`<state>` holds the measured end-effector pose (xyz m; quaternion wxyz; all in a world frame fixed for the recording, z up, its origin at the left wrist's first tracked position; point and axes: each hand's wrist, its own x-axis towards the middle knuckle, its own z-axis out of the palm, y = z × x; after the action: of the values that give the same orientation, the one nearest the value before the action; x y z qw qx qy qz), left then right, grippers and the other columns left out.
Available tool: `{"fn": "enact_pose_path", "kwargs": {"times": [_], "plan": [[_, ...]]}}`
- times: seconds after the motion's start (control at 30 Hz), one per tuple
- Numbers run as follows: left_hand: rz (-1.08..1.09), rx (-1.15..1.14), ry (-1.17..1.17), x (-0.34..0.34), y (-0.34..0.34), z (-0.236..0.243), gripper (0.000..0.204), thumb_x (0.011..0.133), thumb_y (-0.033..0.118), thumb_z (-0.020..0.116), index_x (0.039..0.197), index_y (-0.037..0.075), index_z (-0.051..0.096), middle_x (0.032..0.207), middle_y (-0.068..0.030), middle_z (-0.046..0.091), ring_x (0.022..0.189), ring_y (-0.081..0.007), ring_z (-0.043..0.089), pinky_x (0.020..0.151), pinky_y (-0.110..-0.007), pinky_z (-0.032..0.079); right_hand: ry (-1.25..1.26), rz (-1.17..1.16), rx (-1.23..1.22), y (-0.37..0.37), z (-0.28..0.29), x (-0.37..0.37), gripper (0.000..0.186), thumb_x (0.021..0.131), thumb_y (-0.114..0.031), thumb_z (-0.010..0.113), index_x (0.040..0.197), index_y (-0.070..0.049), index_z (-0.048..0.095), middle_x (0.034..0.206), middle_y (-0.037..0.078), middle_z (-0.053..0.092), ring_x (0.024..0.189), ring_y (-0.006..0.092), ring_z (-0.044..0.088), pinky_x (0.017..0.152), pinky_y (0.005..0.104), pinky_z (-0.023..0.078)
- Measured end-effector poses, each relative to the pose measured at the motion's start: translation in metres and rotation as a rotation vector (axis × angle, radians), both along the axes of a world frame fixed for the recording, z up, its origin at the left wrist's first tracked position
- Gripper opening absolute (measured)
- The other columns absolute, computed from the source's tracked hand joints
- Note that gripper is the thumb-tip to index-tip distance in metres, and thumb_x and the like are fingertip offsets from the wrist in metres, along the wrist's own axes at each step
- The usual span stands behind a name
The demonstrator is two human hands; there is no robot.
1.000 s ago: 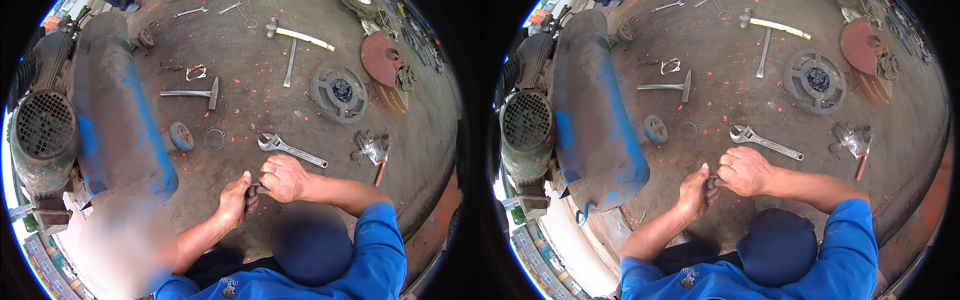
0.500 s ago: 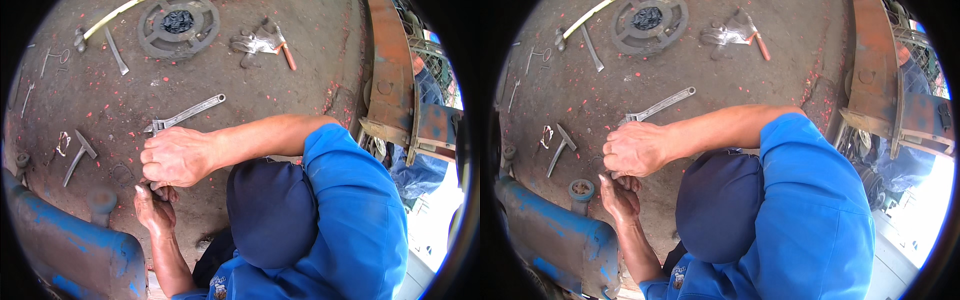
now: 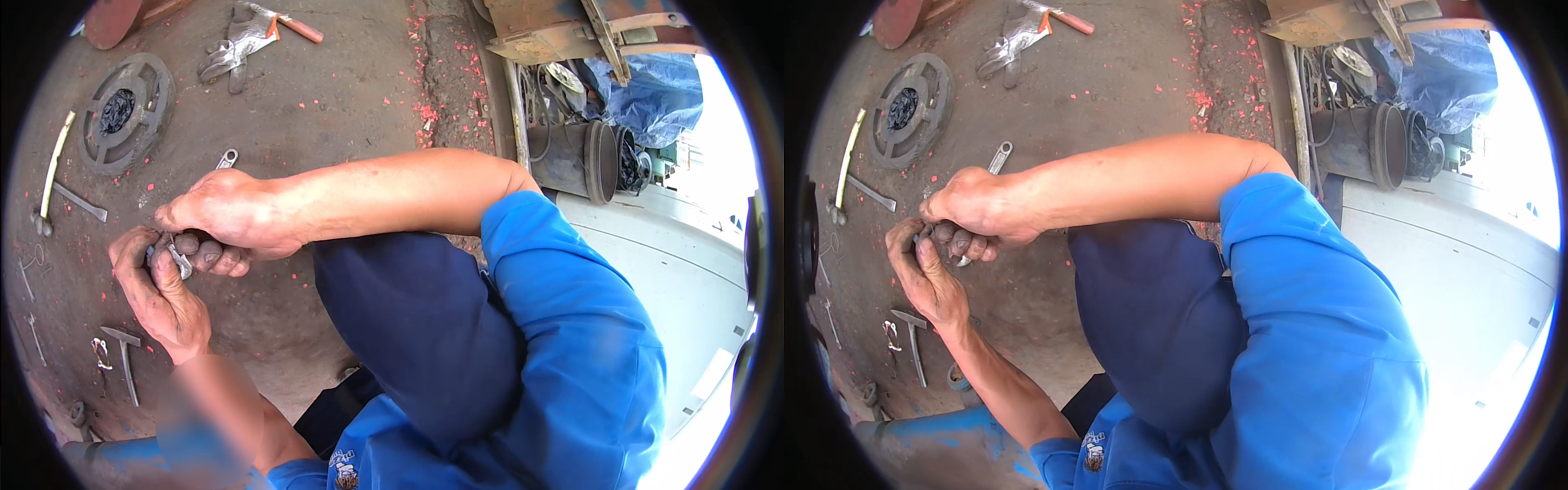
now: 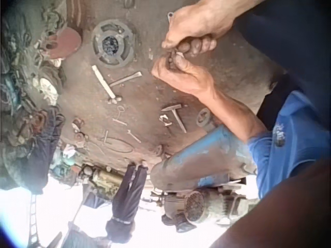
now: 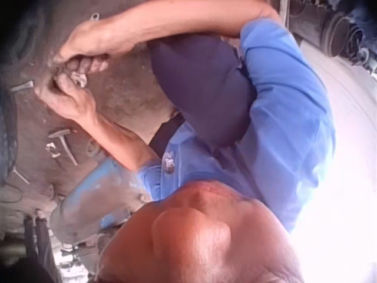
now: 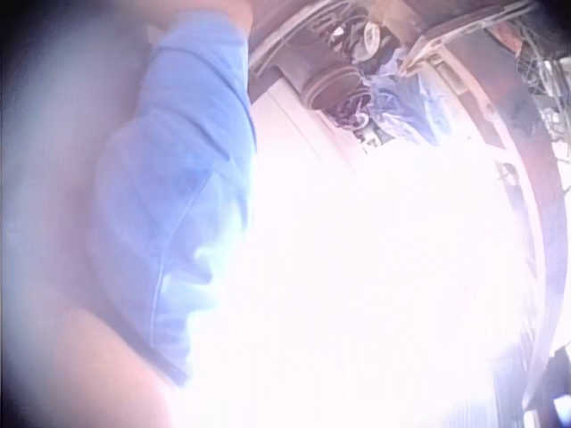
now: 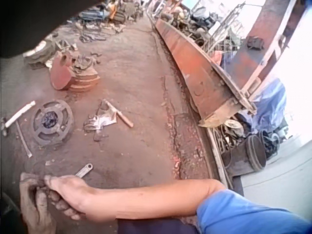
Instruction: The person works on a small engine mounted on a metal stand, using a hammer and wrench to loosen and remove bolts and components. The person removes a bolt and a small metal part from the engine and places them on the floor.
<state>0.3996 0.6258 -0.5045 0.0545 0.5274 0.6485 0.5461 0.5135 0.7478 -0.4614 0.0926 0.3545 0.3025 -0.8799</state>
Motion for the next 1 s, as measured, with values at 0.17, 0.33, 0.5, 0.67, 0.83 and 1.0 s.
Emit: {"fn": "enact_pose_path", "kwargs": {"times": [0.17, 0.33, 0.5, 0.67, 0.83, 1.0], "plan": [[-0.12, -0.258, -0.786, 0.031, 0.014, 0.003, 0.035, 0.105, 0.029, 0.055, 0.084, 0.001, 0.057, 0.074, -0.0048, 0.049, 0.066, -0.0163, 0.047, 0.062, -0.032, 0.039, 0.351, 0.011, 1.873, 0.002, -0.019, 0.059, 0.032, 0.095, -0.032, 0.063, 0.079, -0.005, 0.055, 0.073, 0.013, 0.059, 0.065, 0.0324, 0.058, 0.063, 0.0426, 0.049], [-0.234, -0.365, -0.916, 0.051, 0.01, 0.01, 0.045, 0.105, 0.039, 0.054, 0.076, 0.004, 0.052, 0.064, -0.0007, 0.042, 0.062, -0.0151, 0.043, 0.06, -0.031, 0.038, 0.262, 0.218, 1.932, 0.007, 0.001, 0.087, 0.029, 0.093, -0.03, 0.063, 0.082, -0.005, 0.057, 0.077, 0.016, 0.06, 0.071, 0.0353, 0.061, 0.067, 0.045, 0.051], [-0.335, -0.193, -0.348, 0.043, 0.028, 0.059, 0.03, 0.105, 0.029, 0.051, 0.105, -0.001, 0.05, 0.099, -0.0126, 0.05, 0.091, -0.0223, 0.05, 0.082, -0.037, 0.043, 0.056, 0.046, 0.335, 0.027, 0.039, 0.069, 0.05, 0.106, -0.042, 0.048, 0.081, 0.0, 0.057, 0.066, 0.007, 0.053, 0.06, 0.0179, 0.055, 0.056, 0.0378, 0.046], [-0.375, -0.245, -0.894, 0.034, 0.049, 0.087, 0.052, 0.104, 0.05, 0.049, 0.1, -0.001, 0.056, 0.098, -0.0104, 0.055, 0.09, -0.0185, 0.052, 0.081, -0.034, 0.043, 0.347, 0.384, 1.724, 0.069, 0.098, 0.075, 0.032, 0.089, -0.032, 0.069, 0.082, -0.006, 0.053, 0.074, 0.011, 0.055, 0.071, 0.0336, 0.058, 0.064, 0.0472, 0.046], [-0.371, -0.571, -1.118, 0.06, 0.1, 0.171, 0.039, 0.106, 0.036, 0.052, 0.094, -0.001, 0.056, 0.086, -0.0064, 0.055, 0.077, -0.0159, 0.051, 0.068, -0.033, 0.045, 0.308, 0.49, 1.733, 0.128, 0.176, 0.103, 0.031, 0.086, -0.033, 0.07, 0.081, -0.007, 0.055, 0.075, 0.012, 0.057, 0.076, 0.032, 0.06, 0.068, 0.0452, 0.048], [-0.42, -0.448, -0.787, 0.064, 0.166, 0.272, 0.029, 0.096, 0.017, 0.068, 0.111, 0.002, 0.047, 0.106, -0.0116, 0.05, 0.092, -0.0191, 0.052, 0.08, -0.031, 0.047, -0.033, -0.002, 0.085, 0.16, 0.242, 0.111, 0.042, 0.105, -0.038, 0.048, 0.084, -0.003, 0.057, 0.071, 0.014, 0.057, 0.06, 0.0311, 0.055, 0.058, 0.0432, 0.046]]}}
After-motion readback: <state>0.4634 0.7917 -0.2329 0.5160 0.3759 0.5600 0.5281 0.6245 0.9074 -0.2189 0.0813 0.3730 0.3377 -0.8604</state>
